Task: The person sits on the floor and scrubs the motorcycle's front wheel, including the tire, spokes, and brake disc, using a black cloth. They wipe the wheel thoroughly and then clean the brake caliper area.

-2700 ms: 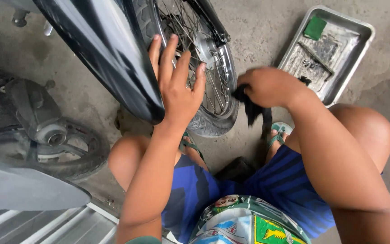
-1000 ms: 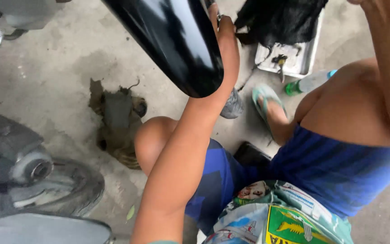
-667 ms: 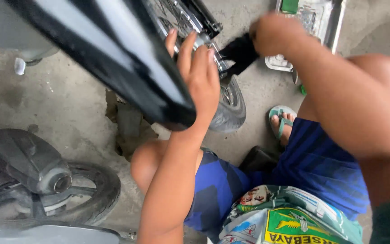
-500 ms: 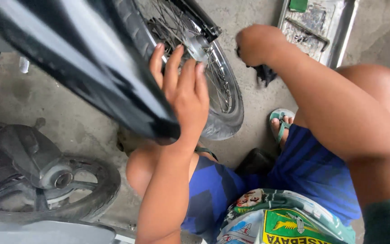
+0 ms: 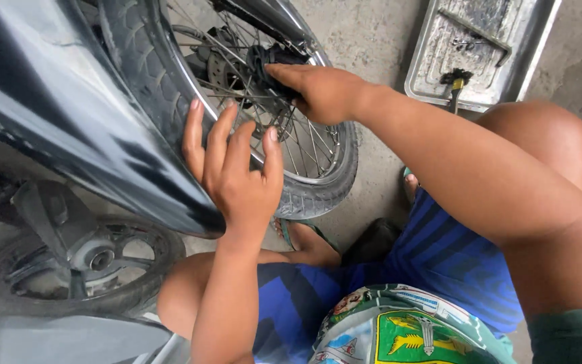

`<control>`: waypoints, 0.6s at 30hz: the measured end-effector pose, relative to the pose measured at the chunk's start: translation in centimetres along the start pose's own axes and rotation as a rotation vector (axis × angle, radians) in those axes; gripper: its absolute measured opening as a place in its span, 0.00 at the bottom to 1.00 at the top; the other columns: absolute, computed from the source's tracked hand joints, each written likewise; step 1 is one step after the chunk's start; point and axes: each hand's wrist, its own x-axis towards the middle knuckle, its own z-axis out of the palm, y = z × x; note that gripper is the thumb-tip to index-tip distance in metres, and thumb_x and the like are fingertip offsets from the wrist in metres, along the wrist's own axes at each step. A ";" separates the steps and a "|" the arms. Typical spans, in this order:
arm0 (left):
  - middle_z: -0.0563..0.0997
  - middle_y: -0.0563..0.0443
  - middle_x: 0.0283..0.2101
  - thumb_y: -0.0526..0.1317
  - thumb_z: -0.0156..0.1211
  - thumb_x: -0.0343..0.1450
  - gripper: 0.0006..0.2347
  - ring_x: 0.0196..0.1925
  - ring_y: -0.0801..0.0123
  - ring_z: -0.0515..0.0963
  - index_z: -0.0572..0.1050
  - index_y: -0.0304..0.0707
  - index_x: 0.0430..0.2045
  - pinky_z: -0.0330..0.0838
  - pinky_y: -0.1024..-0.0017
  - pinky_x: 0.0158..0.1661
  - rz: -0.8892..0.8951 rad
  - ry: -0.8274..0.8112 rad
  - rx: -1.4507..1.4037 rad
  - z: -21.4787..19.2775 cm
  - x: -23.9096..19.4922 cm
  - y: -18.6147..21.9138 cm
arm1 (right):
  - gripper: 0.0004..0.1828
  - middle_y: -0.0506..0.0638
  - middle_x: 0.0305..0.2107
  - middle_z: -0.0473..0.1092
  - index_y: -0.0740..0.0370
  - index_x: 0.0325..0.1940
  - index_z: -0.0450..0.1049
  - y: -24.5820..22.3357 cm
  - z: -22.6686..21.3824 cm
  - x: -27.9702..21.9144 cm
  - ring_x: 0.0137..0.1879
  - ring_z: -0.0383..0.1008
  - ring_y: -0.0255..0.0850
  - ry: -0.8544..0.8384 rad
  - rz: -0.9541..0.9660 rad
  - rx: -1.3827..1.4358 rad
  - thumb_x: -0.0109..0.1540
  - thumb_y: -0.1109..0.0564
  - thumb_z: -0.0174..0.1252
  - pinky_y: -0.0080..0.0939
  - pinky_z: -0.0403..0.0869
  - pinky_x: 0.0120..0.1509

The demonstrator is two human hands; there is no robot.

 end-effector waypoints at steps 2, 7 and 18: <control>0.78 0.38 0.52 0.32 0.65 0.71 0.05 0.66 0.38 0.67 0.79 0.26 0.32 0.61 0.46 0.64 0.010 0.000 -0.015 -0.1 -0.2 0.2 | 0.42 0.54 0.71 0.61 0.59 0.77 0.56 0.8 0.8 -0.2 0.73 0.60 0.50 0.016 -0.027 -0.168 0.57 0.65 0.54 0.53 0.65 0.69; 0.79 0.38 0.51 0.31 0.66 0.70 0.04 0.65 0.38 0.67 0.79 0.27 0.31 0.62 0.44 0.63 0.011 0.025 -0.020 -0.1 -0.4 0.1 | 0.36 0.53 0.72 0.60 0.60 0.76 0.60 -0.3 2.1 -0.8 0.77 0.55 0.48 0.157 -0.095 -0.400 0.62 0.61 0.52 0.52 0.60 0.73; 0.77 0.39 0.53 0.32 0.71 0.69 0.06 0.66 0.41 0.65 0.78 0.28 0.31 0.63 0.44 0.65 -0.017 0.016 -0.131 -0.3 -0.2 -0.5 | 0.16 0.51 0.34 0.77 0.60 0.52 0.75 2.1 1.4 -3.3 0.33 0.74 0.45 -0.114 0.206 0.219 0.60 0.66 0.60 0.47 0.72 0.40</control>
